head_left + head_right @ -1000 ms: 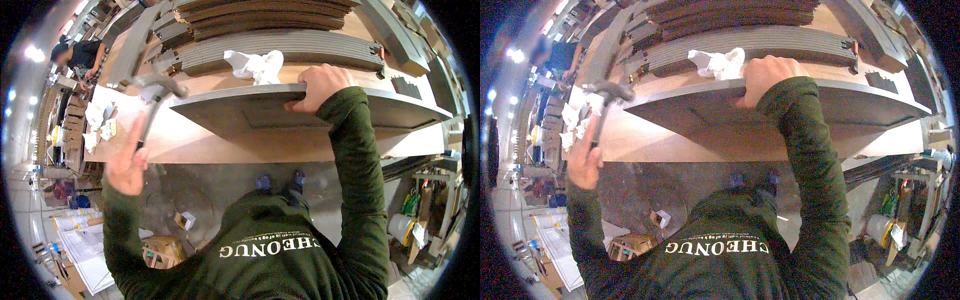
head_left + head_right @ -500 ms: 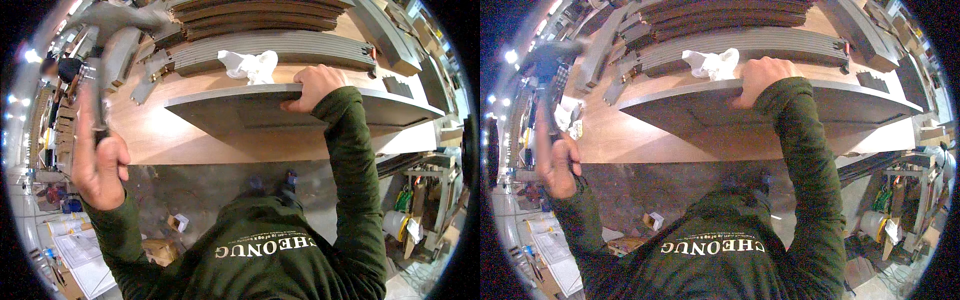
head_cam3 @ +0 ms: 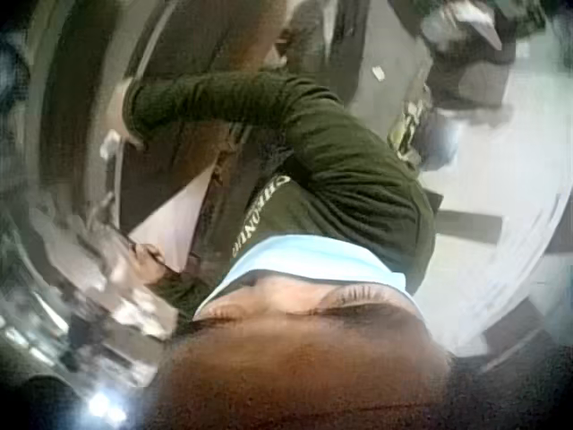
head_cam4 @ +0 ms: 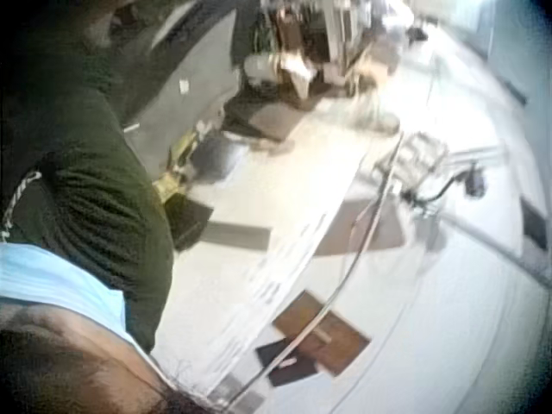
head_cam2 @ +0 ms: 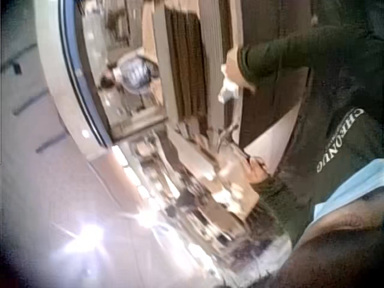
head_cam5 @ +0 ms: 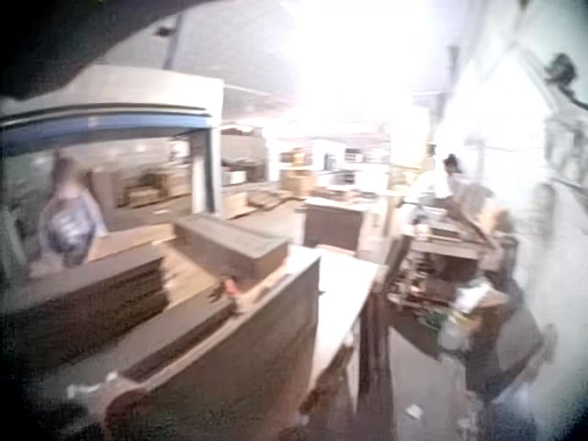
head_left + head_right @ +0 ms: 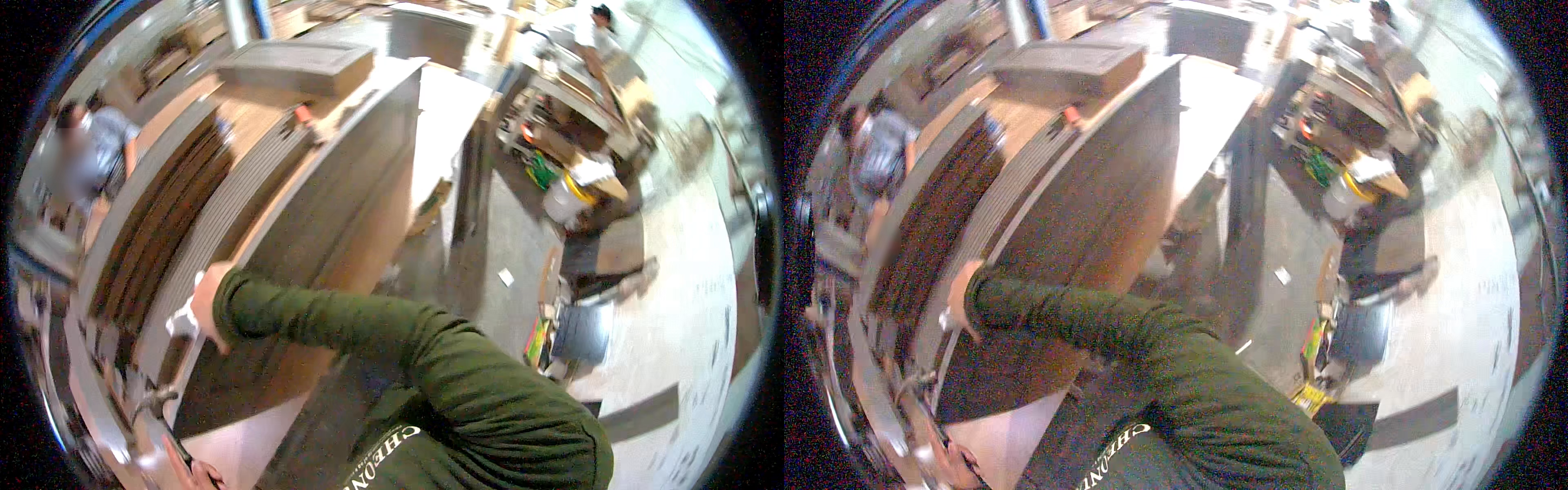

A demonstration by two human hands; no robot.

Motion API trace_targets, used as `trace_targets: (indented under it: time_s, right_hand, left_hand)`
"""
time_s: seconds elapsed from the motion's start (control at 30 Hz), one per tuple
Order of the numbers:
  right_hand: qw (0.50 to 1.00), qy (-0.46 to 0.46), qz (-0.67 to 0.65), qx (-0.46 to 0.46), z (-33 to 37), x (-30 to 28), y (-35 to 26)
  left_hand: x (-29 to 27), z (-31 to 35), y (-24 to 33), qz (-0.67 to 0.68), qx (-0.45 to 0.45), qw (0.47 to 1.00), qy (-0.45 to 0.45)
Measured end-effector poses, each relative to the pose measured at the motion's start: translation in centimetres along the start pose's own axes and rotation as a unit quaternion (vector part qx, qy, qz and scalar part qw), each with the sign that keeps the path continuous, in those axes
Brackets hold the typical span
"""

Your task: The person assembles wooden cabinet frames by aligning pieces, securing them with a hammer, wiping the surfaces with a cloth, and stacking the completed units.

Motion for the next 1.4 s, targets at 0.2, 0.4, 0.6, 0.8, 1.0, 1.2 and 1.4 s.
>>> trace_targets:
  time_s: [0.2, 0.4, 0.6, 0.8, 1.0, 1.2, 1.4]
  right_hand:
    - [0.993, 0.107, 0.042, -0.019, 3.3, -1.0, 0.2]
    - [0.992, 0.104, 0.063, 0.023, 8.0, -0.7, 11.8]
    - [0.983, 0.110, 0.094, 0.117, 14.1, 0.6, 26.3]
    - [0.979, 0.166, 0.039, 0.113, 15.2, 1.2, 29.0]
    - [0.982, 0.164, 0.005, 0.096, 14.2, 2.1, 29.4]
    - [0.967, 0.249, -0.051, 0.033, 11.4, 3.0, 29.4]
    - [0.980, 0.190, -0.020, 0.063, 15.5, 1.9, 29.9]
  left_hand:
    - [10.0, -0.9, 10.8, 0.027, 0.126, 0.989, -0.078]
    - [16.5, -3.0, 13.6, 0.047, 0.079, 0.992, -0.090]
    - [30.7, -6.9, 19.8, 0.027, 0.192, 0.964, -0.180]
    - [46.7, -11.9, 24.5, -0.103, 0.303, 0.900, -0.296]
    - [53.4, -18.3, 26.7, 0.005, 0.338, 0.909, -0.243]
    - [58.9, -20.6, 21.3, -0.271, 0.342, 0.829, -0.350]
    - [56.8, -20.4, 25.5, -0.004, 0.275, 0.928, -0.251]
Point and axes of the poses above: each hand's wrist, its own z-axis away from the middle knuckle, its own x-axis out of the palm, y = z × x, the point moved 10 cm from there along -z, towards the middle knuckle, and after that the axes turned 14 degrees about z, right-handed, at the moved point
